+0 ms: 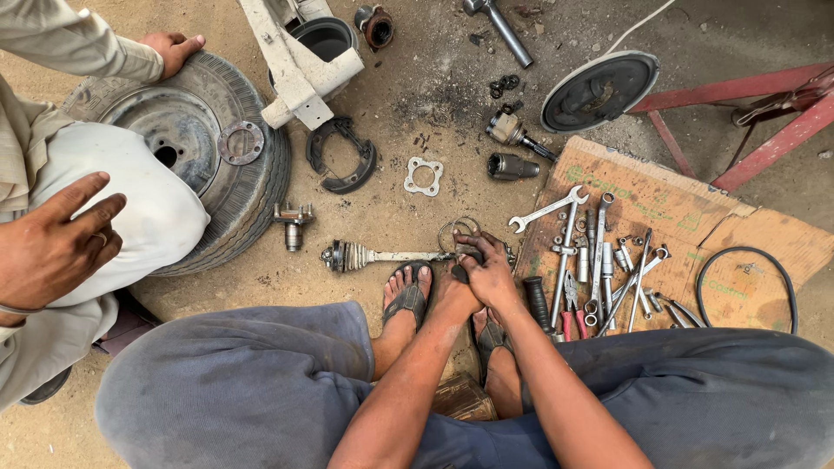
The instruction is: The person disassembles a driveshaft, removes a retaining clip with pliers, cleans the internal components with a rag, and reassembles the part. They handle the driveshaft, pliers, and a rag throughout the process.
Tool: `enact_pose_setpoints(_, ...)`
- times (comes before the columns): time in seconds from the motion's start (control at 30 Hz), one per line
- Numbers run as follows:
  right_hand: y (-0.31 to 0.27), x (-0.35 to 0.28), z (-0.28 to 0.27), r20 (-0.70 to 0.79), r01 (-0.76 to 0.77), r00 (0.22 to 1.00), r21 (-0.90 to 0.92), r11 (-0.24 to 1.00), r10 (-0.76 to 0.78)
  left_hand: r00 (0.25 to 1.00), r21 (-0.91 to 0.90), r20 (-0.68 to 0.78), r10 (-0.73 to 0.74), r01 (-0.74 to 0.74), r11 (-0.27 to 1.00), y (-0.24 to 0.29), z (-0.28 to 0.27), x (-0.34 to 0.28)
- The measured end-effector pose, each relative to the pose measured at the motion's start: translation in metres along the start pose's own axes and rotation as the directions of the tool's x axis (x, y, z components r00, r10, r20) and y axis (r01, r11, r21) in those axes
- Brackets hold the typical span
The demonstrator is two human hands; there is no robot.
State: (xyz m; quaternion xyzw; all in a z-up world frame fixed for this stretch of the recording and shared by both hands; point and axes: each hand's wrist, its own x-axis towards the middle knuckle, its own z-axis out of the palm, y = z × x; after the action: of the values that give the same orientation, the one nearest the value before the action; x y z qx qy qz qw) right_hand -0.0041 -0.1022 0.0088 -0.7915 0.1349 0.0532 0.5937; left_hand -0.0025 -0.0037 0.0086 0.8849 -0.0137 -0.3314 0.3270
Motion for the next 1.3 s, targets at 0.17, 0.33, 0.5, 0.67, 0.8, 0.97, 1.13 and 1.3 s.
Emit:
enact_pose_setpoints(0.17, 0.045, 0.034, -0.031, -0.063, -0.274, 0.936, 0.485, 0.83, 0.346, 0.948, 0.262, 0.163, 0.274, -0.31, 0.914, 0.029, -0.005, -0.032)
enact_pose_setpoints(0.33, 0.0, 0.04, -0.073, 0.013, -0.27, 0.896, 0.811, 0.519, 0.444, 0.875, -0.243, -0.307, 0.374, -0.452, 0.858, 0.071, -0.027, -0.038)
enact_pose_setpoints(0.5, -0.071, -0.026, -0.015, 0.253, -0.433, 0.895, 0.69, 0.58, 0.367, 0.694, -0.275, -0.716, 0.073, -0.377, 0.885, 0.058, -0.041, -0.028)
enact_pose_setpoints(0.67, -0.111, -0.04, 0.002, 0.497, -0.379, 0.866, 0.598, 0.706, 0.044, 0.747, -0.717, -0.621, -0.237, -0.42, 0.556, 0.015, -0.081, -0.016)
enact_pose_setpoints(0.8, -0.119, -0.036, -0.004, 0.226, -0.143, 0.974, 0.625, 0.768, -0.003, 0.967, -0.96, -0.229, -0.112, -0.206, 0.191, 0.024, -0.076, -0.014)
enact_pose_setpoints(0.97, -0.113, -0.04, 0.01, 0.191, -0.145, 0.981, 0.607, 0.781, 0.034, 0.853, -0.786, -0.52, -0.041, -0.46, 0.413, 0.025, -0.037, 0.008)
enact_pose_setpoints(1.13, -0.106, -0.049, 0.015, 0.313, -0.061, 0.921, 0.701, 0.71, -0.23, 0.924, -0.936, -0.351, -0.155, -0.344, 0.068, -0.015, -0.05, 0.03)
enact_pose_setpoints(1.3, -0.105, -0.046, -0.002, 0.267, -0.079, 0.916, 0.852, 0.518, -0.3, 0.94, -0.97, -0.143, -0.31, -0.196, -0.145, -0.008, -0.105, 0.0)
